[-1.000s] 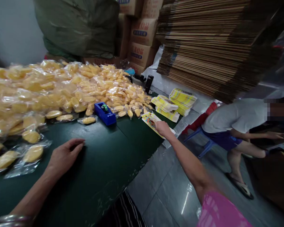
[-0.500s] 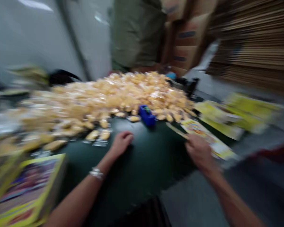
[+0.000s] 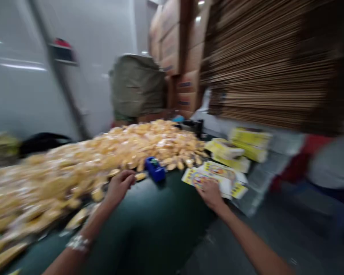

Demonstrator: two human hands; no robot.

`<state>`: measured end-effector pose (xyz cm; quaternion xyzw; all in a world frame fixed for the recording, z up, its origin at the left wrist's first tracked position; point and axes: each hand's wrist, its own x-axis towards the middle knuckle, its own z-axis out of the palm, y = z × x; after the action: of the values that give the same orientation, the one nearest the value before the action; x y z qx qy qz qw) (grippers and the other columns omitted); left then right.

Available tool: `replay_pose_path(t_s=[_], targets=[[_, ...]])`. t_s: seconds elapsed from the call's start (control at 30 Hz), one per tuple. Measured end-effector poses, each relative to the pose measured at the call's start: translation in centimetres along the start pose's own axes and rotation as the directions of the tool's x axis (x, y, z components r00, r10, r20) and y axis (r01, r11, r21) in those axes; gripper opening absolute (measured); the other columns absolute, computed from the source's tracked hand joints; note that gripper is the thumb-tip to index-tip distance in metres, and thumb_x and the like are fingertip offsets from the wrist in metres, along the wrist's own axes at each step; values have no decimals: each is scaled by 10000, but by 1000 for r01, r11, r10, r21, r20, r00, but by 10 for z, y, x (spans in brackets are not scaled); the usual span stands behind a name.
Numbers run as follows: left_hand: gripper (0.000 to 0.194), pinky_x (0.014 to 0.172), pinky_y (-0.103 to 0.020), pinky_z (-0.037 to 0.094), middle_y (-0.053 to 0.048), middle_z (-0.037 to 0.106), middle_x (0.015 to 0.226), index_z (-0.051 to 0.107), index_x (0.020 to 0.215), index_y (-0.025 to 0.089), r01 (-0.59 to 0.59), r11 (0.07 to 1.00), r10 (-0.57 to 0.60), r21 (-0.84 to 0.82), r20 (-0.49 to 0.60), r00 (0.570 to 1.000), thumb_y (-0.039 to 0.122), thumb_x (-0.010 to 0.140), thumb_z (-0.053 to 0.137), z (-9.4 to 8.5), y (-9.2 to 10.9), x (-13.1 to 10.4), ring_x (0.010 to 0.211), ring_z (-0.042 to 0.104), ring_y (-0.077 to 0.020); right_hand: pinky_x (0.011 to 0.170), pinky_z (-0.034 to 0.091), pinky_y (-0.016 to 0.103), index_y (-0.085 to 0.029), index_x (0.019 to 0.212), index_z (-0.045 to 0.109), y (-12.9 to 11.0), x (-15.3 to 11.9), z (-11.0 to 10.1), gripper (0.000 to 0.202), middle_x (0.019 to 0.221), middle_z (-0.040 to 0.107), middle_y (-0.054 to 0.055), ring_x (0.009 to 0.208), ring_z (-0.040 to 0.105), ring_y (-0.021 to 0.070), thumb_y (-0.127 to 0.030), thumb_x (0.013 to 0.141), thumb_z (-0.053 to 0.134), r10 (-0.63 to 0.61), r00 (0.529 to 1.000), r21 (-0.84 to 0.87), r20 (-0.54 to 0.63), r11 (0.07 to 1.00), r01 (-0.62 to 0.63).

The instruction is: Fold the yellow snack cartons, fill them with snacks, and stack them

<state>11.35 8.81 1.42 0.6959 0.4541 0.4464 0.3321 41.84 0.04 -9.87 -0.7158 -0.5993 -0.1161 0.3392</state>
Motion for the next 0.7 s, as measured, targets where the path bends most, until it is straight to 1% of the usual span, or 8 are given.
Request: replay_pose_path(t_s=[0.03, 0.1, 0.2, 0.3, 0.4, 0.5, 0.6, 0.7], targets=[[328, 449, -262, 448, -4, 652, 582, 650, 753, 161, 10, 998, -6, -59, 60, 998, 479, 670, 651, 17, -8, 7, 504, 581, -164, 901, 544, 419, -193, 1187, 618, 19, -8, -9, 274, 1235, 620, 90, 1049, 631, 211, -349, 966, 581, 36, 999, -73, 4, 997, -35], [348, 431, -274, 447, -33, 680, 593, 639, 736, 172, 42, 988, -16, -147, 174, 985, 492, 597, 635, 63, -22, 11, 491, 593, -182, 929, 527, 441, -185, 1116, 645, 40, -15, -14, 247, 1166, 652, 82, 1042, 633, 213, -364, 956, 592, 66, 998, -178, 19, 982, -62], [359, 425, -281, 445, -45, 679, 581, 626, 718, 187, 97, 971, -37, -219, 262, 964, 507, 560, 598, 129, -38, 3, 480, 592, -190, 962, 504, 458, -204, 1031, 671, 44, -12, -5, 189, 1079, 692, 97, 1048, 635, 257, -340, 900, 657, 63, 998, -234, 13, 971, -58], [338, 443, -277, 450, -14, 644, 547, 624, 710, 201, 134, 962, -71, -237, 259, 963, 496, 547, 604, 165, -52, 1, 488, 580, -184, 976, 483, 483, -208, 1073, 662, 40, -13, 3, 232, 1136, 684, 137, 1102, 606, 329, -313, 866, 673, 45, 999, -227, 7, 973, -42], [328, 475, -277, 471, -8, 662, 594, 643, 741, 203, 155, 960, -94, -232, 255, 962, 480, 567, 617, 170, -62, 4, 535, 593, -188, 1006, 434, 537, -192, 1115, 647, 37, -20, -2, 308, 1196, 651, 167, 1160, 557, 381, -326, 840, 684, 50, 999, -198, 5, 979, -48], [319, 482, -282, 478, 0, 667, 594, 653, 756, 204, 167, 962, -106, -215, 270, 957, 478, 597, 613, 164, -63, 4, 515, 587, -184, 978, 457, 495, -250, 1055, 659, 35, -7, -12, 329, 1119, 674, 103, 1089, 589, 341, -366, 763, 758, 42, 999, -131, 26, 991, -38], [290, 519, -296, 499, 7, 688, 597, 684, 773, 222, 166, 969, -113, -184, 269, 956, 469, 631, 628, 159, -61, -5, 531, 625, -203, 941, 497, 430, -257, 1005, 661, 44, 56, -21, 282, 1042, 681, 45, 1018, 615, 260, -398, 778, 753, 85, 996, -44, 9, 995, -84], [242, 649, -330, 559, 3, 764, 728, 720, 792, 272, 127, 983, -97, -136, 213, 972, 454, 660, 631, 158, -69, -23, 703, 719, -258, 871, 537, 425, -149, 1107, 626, 66, 159, -21, 289, 1090, 656, 72, 975, 641, 213, -365, 917, 638, 252, 966, 42, -63, 967, -250]])
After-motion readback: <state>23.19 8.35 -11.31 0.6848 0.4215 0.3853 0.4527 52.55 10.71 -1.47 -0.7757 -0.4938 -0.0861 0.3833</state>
